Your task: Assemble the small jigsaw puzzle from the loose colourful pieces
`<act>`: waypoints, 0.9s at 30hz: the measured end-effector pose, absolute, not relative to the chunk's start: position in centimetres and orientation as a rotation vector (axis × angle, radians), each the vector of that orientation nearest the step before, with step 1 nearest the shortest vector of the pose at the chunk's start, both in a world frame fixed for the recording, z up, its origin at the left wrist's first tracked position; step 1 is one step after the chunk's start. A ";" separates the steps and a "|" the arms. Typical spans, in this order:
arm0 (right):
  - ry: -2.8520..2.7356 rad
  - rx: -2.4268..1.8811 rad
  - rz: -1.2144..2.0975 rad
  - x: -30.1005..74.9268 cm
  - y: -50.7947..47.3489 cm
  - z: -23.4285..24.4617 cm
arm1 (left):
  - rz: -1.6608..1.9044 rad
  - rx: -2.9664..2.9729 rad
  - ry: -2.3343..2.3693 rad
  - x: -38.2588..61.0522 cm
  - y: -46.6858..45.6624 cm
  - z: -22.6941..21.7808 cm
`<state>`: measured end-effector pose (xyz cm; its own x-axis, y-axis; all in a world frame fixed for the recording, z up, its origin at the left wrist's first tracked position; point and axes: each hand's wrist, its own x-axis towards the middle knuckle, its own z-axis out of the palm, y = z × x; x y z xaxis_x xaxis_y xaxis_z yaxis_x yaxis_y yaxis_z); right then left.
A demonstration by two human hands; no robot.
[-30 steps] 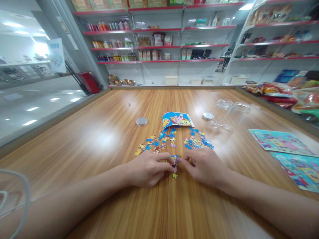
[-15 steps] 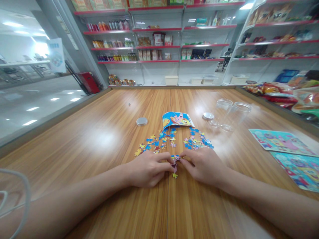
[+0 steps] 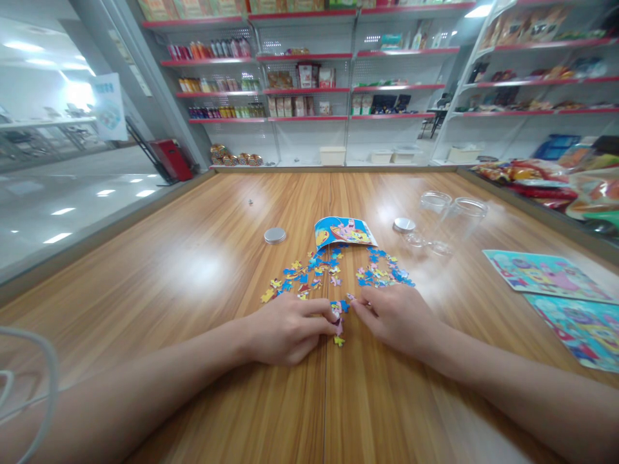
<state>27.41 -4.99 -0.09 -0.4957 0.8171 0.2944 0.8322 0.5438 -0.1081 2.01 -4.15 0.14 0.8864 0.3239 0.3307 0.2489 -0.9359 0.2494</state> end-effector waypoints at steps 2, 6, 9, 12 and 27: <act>-2.502 -1.348 -0.075 27.4 -5.0 -0.2 | 0.567 2.846 0.410 2.1 -4.1 0.2; -2.551 -1.384 -0.078 27.3 -5.1 -0.1 | 0.567 2.836 0.382 2.0 -4.1 0.1; -2.544 -1.472 -0.136 27.1 -5.3 0.2 | 0.557 2.846 0.378 2.0 -4.1 0.1; -2.501 -1.518 -0.171 27.1 -5.5 0.5 | 0.573 2.850 0.380 2.0 -4.2 0.1; -2.477 -0.969 -0.023 27.1 -5.0 0.3 | 0.616 2.861 0.430 2.0 -4.2 0.0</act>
<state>27.11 -4.98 0.32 -0.6362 0.6357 0.4372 0.6437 0.7497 -0.1536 1.99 -4.16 -0.05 0.8720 0.3170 0.3731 0.2407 -0.9412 0.2370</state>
